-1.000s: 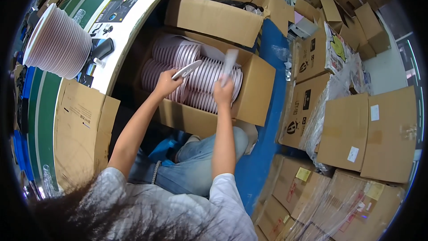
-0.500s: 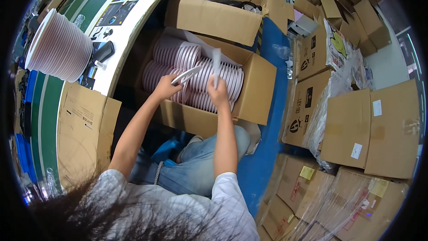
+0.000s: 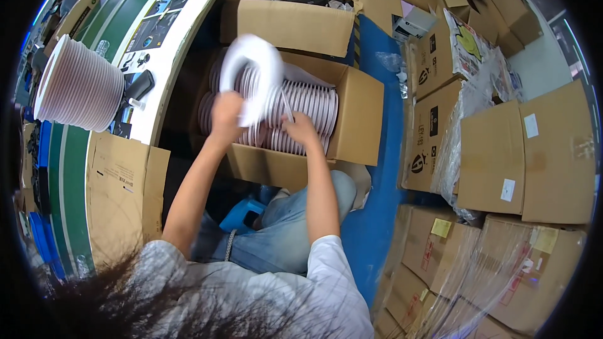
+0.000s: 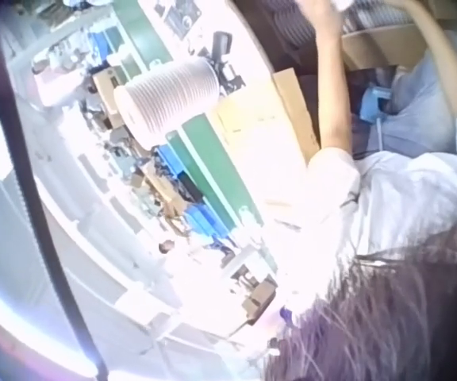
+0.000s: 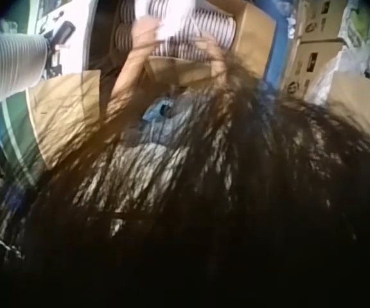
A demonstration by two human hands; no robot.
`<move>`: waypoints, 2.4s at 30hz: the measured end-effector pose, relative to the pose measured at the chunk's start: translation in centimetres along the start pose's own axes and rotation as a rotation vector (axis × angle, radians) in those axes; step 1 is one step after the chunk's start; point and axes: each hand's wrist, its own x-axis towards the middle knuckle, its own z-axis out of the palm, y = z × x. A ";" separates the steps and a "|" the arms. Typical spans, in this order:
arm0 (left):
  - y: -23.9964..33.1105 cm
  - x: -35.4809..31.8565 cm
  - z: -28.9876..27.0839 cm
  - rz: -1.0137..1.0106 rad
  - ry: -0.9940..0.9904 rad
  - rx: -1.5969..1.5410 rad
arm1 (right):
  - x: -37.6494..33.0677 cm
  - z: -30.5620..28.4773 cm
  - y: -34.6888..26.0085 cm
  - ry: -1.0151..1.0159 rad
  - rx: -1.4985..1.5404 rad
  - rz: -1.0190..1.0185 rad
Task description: Packing white plastic trim rings into cardboard boxes for shipping.
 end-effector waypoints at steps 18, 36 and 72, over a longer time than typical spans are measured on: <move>-2.0 -3.9 1.7 -0.460 -0.475 0.029 | 2.2 2.2 2.7 0.025 -0.199 0.060; 5.1 1.0 -4.7 -1.003 0.219 -1.772 | -9.2 2.0 -9.8 0.127 0.732 -0.361; 5.3 -5.6 -38.3 -0.746 0.095 0.611 | -12.0 25.1 -36.7 -0.120 -0.049 -0.647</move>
